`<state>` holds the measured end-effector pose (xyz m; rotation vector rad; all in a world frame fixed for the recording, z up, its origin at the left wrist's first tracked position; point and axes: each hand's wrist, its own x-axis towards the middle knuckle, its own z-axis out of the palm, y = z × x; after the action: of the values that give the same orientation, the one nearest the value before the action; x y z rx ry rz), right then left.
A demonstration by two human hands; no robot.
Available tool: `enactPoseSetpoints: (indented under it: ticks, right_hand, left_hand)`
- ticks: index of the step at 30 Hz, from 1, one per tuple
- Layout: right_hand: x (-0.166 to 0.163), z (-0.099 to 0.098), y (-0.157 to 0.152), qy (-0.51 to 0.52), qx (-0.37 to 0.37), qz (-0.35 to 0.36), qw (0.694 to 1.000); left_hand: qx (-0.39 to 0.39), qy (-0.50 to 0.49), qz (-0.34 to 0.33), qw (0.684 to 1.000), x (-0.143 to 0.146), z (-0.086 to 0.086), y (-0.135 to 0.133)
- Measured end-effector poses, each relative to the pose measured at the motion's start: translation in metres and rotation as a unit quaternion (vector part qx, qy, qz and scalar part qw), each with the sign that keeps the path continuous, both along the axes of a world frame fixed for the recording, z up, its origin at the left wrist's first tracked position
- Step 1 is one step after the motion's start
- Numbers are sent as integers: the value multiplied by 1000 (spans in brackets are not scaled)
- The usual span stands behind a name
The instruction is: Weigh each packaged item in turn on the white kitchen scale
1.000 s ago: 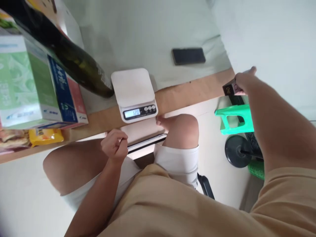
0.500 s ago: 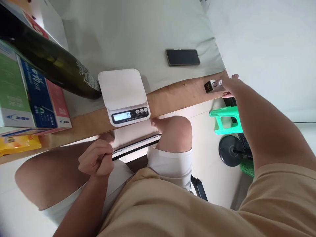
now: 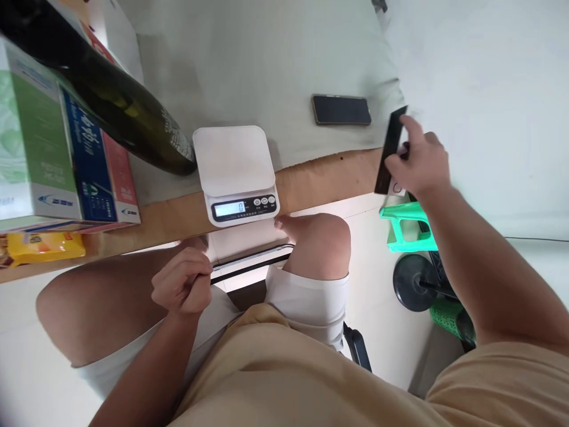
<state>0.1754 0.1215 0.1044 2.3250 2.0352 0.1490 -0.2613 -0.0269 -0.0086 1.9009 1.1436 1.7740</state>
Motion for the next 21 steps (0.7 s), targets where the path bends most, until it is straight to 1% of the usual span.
enactPoseSetpoints:
  ticks: [2, 5, 8, 10, 13, 16, 21]
  right_hand:
    - [-35, 1, -8, 20, -7, 32, 999]
    - [-80, -9, -11, 64, -23, 111, 991]
    - [-104, -22, -2, 97, -44, 149, 983]
    - [-110, -28, 5, 93, -59, 150, 982]
    - [-108, -33, 13, 72, -67, 141, 985]
    - [-101, -34, 15, 68, -73, 126, 987]
    - [-97, -36, 16, 72, -106, 94, 987]
  left_hand:
    - [0, 4, -4, 1000, 0, 1, 0]
    - [-2, 9, -7, 1000, -1, -1, -1]
    - [-1, 11, -7, 1000, -3, -2, -3]
    - [-1, 11, -5, 1000, -5, -2, -4]
    - [-1, 5, -1, 1000, -8, -1, -5]
    - [0, -3, 0, 1000, -8, 0, -4]
    - [-1, -24, -6, 1000, -6, 3, -3]
